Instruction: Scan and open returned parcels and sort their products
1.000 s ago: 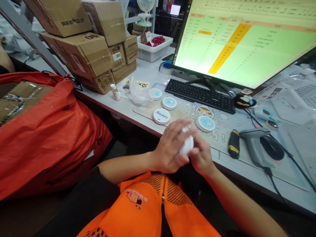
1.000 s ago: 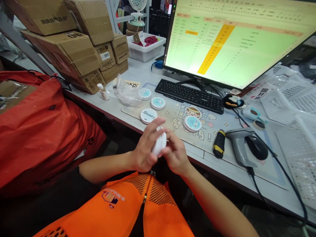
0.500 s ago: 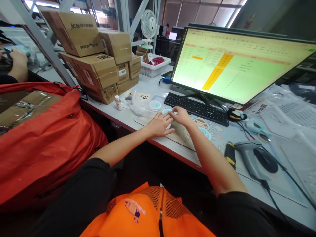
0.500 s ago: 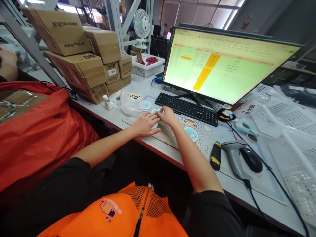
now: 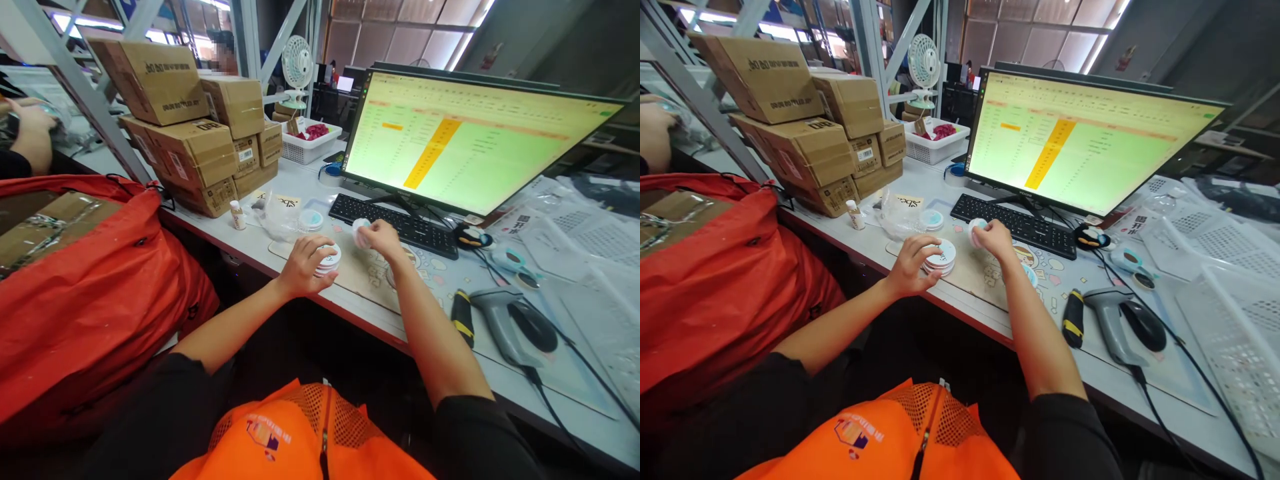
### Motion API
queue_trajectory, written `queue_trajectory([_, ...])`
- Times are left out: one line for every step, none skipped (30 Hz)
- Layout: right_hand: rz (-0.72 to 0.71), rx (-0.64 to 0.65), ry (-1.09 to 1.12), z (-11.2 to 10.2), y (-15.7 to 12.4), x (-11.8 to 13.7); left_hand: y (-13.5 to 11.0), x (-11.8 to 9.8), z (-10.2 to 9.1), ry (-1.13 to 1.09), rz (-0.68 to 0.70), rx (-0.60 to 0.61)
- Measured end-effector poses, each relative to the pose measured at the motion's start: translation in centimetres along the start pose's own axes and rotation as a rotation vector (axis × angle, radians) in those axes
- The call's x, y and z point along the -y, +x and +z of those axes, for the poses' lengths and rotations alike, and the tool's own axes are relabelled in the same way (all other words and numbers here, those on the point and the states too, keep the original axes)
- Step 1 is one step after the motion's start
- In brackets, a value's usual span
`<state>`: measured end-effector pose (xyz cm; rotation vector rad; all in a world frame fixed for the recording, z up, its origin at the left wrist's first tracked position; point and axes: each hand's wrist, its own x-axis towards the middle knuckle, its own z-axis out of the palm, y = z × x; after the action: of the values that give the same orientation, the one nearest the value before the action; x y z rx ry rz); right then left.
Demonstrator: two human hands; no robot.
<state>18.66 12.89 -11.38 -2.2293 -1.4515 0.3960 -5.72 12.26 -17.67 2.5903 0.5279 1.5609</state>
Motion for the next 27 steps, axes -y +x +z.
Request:
queue_trajectory([-0.023, 0.009, 0.123, -0.7, -1.9, -1.0, 0.1, -0.9, -0.4, -0.018, 0.026, -0.037])
queue_trajectory([-0.060, 0.040, 0.283, -1.0, -4.1, -1.8, 0.2, -1.9, -0.6, -0.052, 0.074, -0.072])
queue_trajectory([-0.110, 0.093, 0.537, -0.9, -6.6, -2.6, 0.3, -3.0, -0.6, -0.100, 0.134, -0.102])
queue_trajectory([-0.156, 0.169, 0.797, -0.5, -9.2, -3.2, 0.5, -4.1, -0.3, -0.154, 0.194, -0.116])
queue_trajectory([-0.197, 0.244, 0.996, 0.2, -11.7, -3.6, 0.6, -5.2, 0.2, -0.207, 0.244, -0.111])
queue_trajectory([-0.236, 0.287, 1.138, 1.0, -14.1, -3.9, 0.7, -6.3, 0.8, -0.253, 0.281, -0.094])
queue_trajectory([-0.262, 0.304, 1.215, 1.8, -16.3, -4.1, 0.7, -7.2, 1.5, -0.295, 0.306, -0.077])
queue_trajectory([-0.272, 0.297, 1.247, 2.5, -18.0, -4.3, 0.6, -8.1, 2.3, -0.337, 0.320, -0.065])
queue_trajectory([-0.271, 0.272, 1.250, 3.0, -19.5, -4.4, 0.3, -8.9, 3.0, -0.387, 0.322, -0.065])
queue_trajectory([-0.259, 0.238, 1.230, 3.3, -20.5, -4.7, -0.1, -9.6, 3.6, -0.444, 0.317, -0.077])
queue_trajectory([-0.247, 0.204, 1.196, 3.3, -21.3, -4.9, -0.6, -10.1, 4.0, -0.502, 0.303, -0.098])
queue_trajectory([-0.247, 0.171, 1.153, 3.2, -21.8, -5.1, -1.1, -10.6, 4.3, -0.557, 0.279, -0.119])
queue_trajectory([-0.263, 0.128, 1.100, 3.0, -22.1, -5.3, -1.6, -11.1, 4.4, -0.611, 0.226, -0.125])
queue_trajectory([-0.294, 0.088, 1.037, 2.7, -22.4, -5.5, -2.1, -11.5, 4.4, -0.665, 0.147, -0.121])
queue_trajectory([-0.336, 0.052, 0.968, 2.5, -22.5, -5.5, -2.5, -11.9, 4.2, -0.717, 0.052, -0.112])
queue_trajectory([-0.387, 0.015, 0.892, 2.3, -22.6, -5.5, -2.9, -12.4, 4.0, -0.767, -0.054, -0.102])
queue_trajectory([-0.448, -0.026, 0.803, 2.2, -22.6, -5.4, -3.1, -12.8, 3.8, -0.817, -0.173, -0.099])
queue_trajectory([-0.518, -0.073, 0.703, 2.2, -22.6, -5.2, -3.2, -13.2, 3.6, -0.872, -0.299, -0.103])
queue_trajectory([-0.600, -0.126, 0.594, 2.3, -22.6, -5.0, -3.1, -13.6, 3.5, -0.935, -0.427, -0.113])
queue_trajectory([-0.689, -0.183, 0.477, 2.4, -22.5, -4.8, -2.9, -13.8, 3.3, -1.010, -0.558, -0.122])
queue_trajectory([-0.777, -0.242, 0.361, 2.5, -22.4, -4.6, -2.6, -14.0, 3.2, -1.096, -0.703, -0.118])
queue_trajectory([-0.859, -0.289, 0.257, 2.5, -22.4, -4.5, -2.2, -13.9, 3.1, -1.185, -0.849, -0.099])
queue_trajectory([-0.931, -0.317, 0.174, 2.4, -22.4, -4.5, -1.8, -13.7, 3.0, -1.270, -0.981, -0.074])
queue_trajectory([-0.981, -0.333, 0.117, 2.2, -22.4, -4.6, -1.3, -13.4, 2.9, -1.338, -1.091, -0.053])
queue_trajectory([-1.012, -0.341, 0.083, 1.9, -22.6, -4.8, -1.0, -12.8, 2.7, -1.386, -1.182, -0.041])
queue_trajectory([-1.019, -0.342, 0.076, 1.4, -22.8, -5.0, -0.7, -12.2, 2.4, -1.411, -1.257, -0.038])
queue_trajectory([-1.000, -0.339, 0.107, 1.0, -23.0, -5.4, -0.5, -11.5, 2.0, -1.417, -1.306, -0.038])
